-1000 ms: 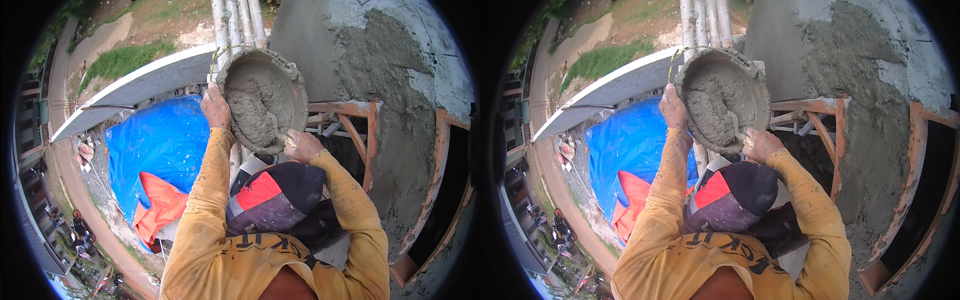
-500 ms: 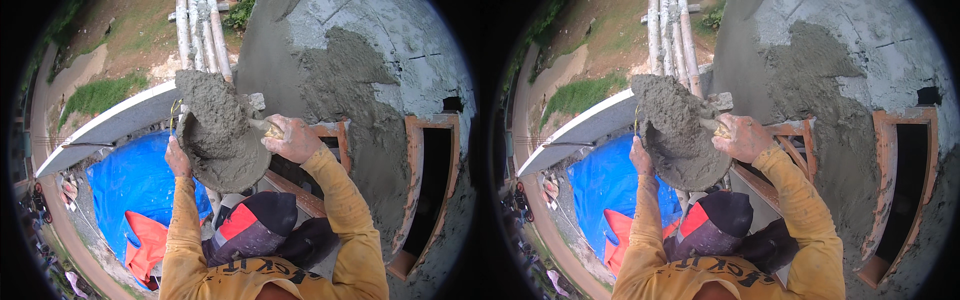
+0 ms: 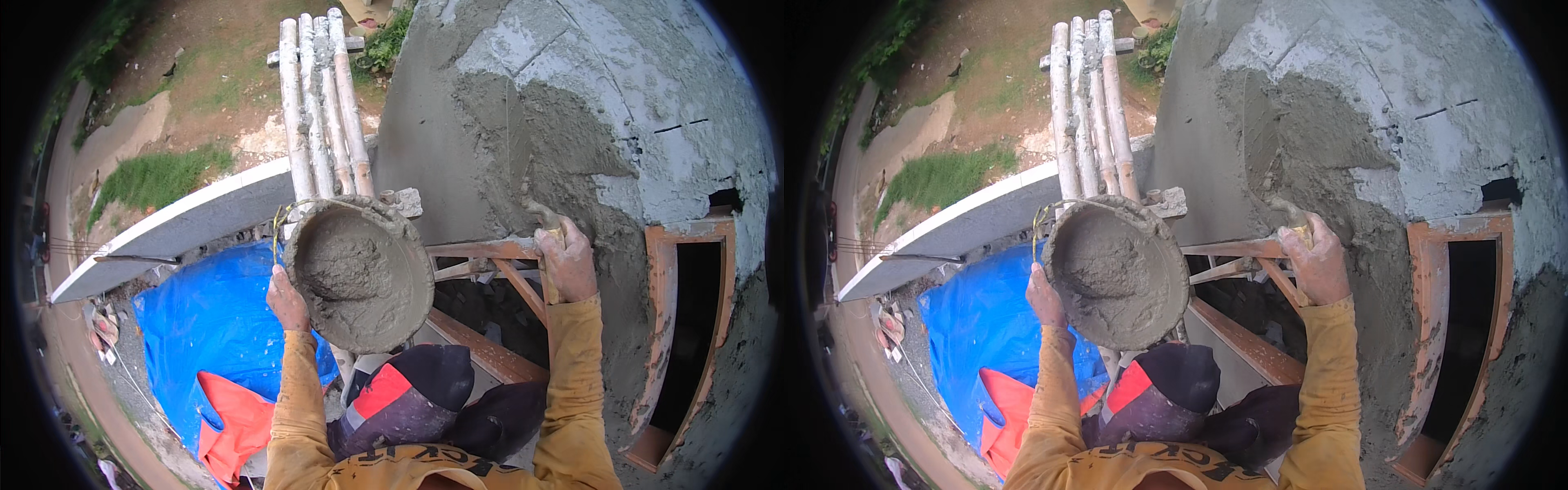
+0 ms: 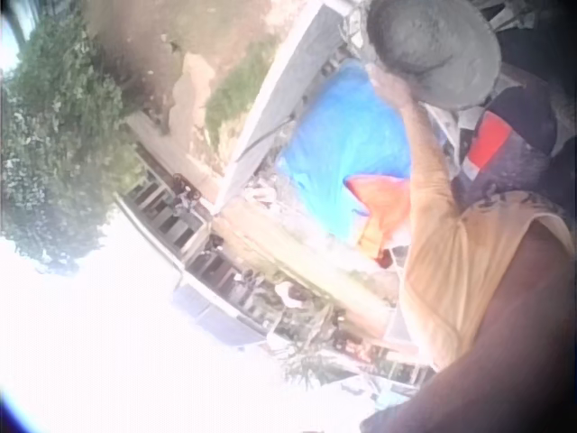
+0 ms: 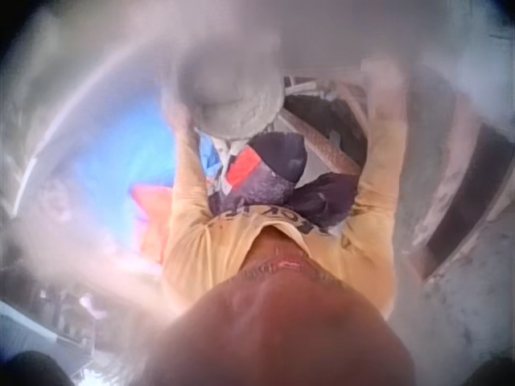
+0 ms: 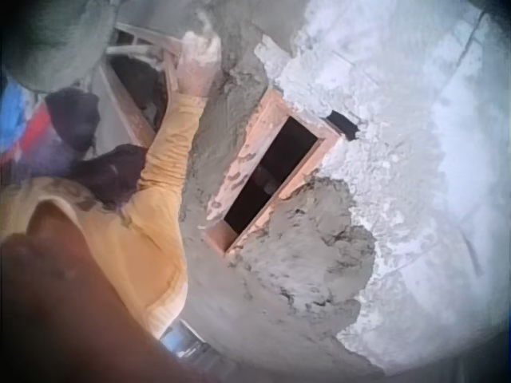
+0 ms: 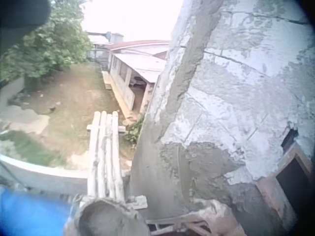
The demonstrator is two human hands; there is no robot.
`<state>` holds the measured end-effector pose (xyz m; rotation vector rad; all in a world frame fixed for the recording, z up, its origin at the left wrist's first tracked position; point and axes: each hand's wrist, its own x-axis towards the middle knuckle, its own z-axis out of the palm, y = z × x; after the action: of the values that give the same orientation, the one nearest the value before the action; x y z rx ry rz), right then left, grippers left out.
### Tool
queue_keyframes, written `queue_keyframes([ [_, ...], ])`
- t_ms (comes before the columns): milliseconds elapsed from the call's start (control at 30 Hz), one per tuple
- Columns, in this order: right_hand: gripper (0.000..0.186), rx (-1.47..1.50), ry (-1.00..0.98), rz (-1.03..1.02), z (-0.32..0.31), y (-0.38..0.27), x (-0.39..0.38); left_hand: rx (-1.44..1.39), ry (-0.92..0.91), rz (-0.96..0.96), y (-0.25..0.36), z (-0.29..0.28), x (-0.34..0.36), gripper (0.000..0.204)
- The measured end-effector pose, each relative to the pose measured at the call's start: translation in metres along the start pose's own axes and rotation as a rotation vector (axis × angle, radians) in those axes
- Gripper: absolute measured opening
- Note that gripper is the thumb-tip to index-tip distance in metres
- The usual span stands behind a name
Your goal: The person scoops wet cement from a bucket with a trowel and applies it to a wall, smoothing the surface around a window frame. The person repeatedly scoops and spreads the cement to cover the wall area.
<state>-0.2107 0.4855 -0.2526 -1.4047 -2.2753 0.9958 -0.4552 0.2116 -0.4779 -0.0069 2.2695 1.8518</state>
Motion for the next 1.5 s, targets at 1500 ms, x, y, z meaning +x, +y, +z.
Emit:
queue_keyframes([
  [1500, 0.047, 0.106, 0.027, -0.057, -0.033, -0.042, 0.055, 0.21, 0.006, 0.096, -0.006, 0.002, -0.001, 0.049],
])
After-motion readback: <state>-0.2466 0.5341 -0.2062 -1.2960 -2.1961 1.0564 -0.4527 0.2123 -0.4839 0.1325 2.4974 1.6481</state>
